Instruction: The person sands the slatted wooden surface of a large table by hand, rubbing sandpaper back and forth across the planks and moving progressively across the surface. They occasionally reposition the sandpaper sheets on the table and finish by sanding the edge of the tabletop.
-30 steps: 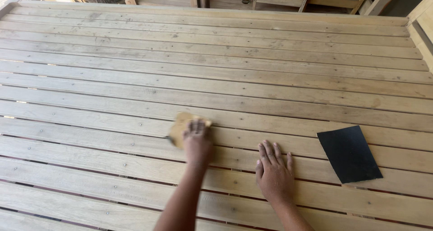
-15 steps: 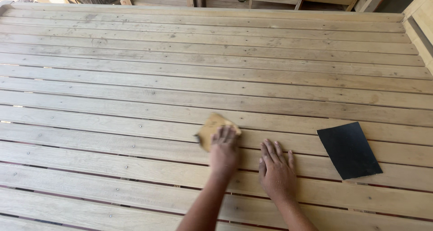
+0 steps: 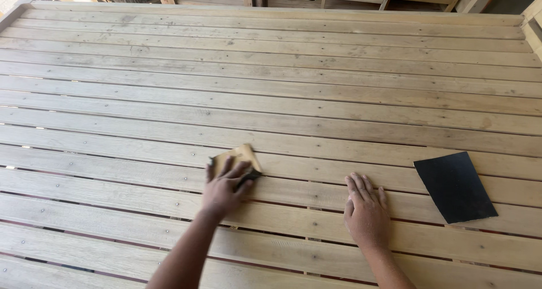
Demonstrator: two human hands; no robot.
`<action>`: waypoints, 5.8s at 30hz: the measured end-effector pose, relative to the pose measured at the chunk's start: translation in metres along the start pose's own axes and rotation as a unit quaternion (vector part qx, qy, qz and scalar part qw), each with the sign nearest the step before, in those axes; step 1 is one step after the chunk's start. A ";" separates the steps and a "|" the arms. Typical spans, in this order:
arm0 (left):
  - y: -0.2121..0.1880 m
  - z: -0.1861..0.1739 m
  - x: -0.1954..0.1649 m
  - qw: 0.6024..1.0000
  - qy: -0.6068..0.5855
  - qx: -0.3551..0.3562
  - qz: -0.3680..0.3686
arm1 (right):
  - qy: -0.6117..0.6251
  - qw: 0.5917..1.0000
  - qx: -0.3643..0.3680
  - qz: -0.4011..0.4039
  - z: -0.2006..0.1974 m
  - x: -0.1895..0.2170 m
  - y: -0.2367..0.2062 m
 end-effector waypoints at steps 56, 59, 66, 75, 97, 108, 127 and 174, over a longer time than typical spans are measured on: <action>-0.201 0.051 0.108 0.963 0.058 0.010 -0.262 | 0.005 0.995 0.030 -0.094 0.016 0.010 -0.084; -0.182 0.076 0.038 0.974 0.079 0.052 -0.205 | -0.006 0.996 0.018 -0.082 0.013 0.012 -0.095; -0.180 0.092 -0.176 0.978 -0.026 0.117 0.172 | 0.109 0.991 0.055 -0.054 0.017 0.005 -0.098; -0.232 0.028 -0.062 0.890 0.038 0.356 0.282 | 0.004 0.982 0.181 -0.059 -0.027 -0.052 -0.200; -0.199 0.106 -0.219 0.867 -0.046 0.352 0.349 | 0.415 0.864 -0.018 0.285 -0.094 -0.081 -0.290; -0.184 0.069 -0.136 0.949 -0.095 0.200 0.224 | 0.379 0.901 0.080 0.193 -0.061 -0.078 -0.291; -0.172 0.068 -0.245 0.887 -0.195 0.272 0.319 | 0.114 0.989 0.083 0.044 -0.079 -0.020 -0.263; -0.206 0.091 -0.181 0.899 -0.119 0.055 0.418 | 0.194 0.969 0.107 -0.110 -0.042 0.058 -0.220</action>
Point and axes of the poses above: each hand's wrist, its own y-axis towards the middle knuckle, its own z-axis out of the palm, x = y × z, the point moved 5 cm from there along y, towards the middle knuckle, and after that the axes turned 9 degrees about x, right-handed, at the moved point
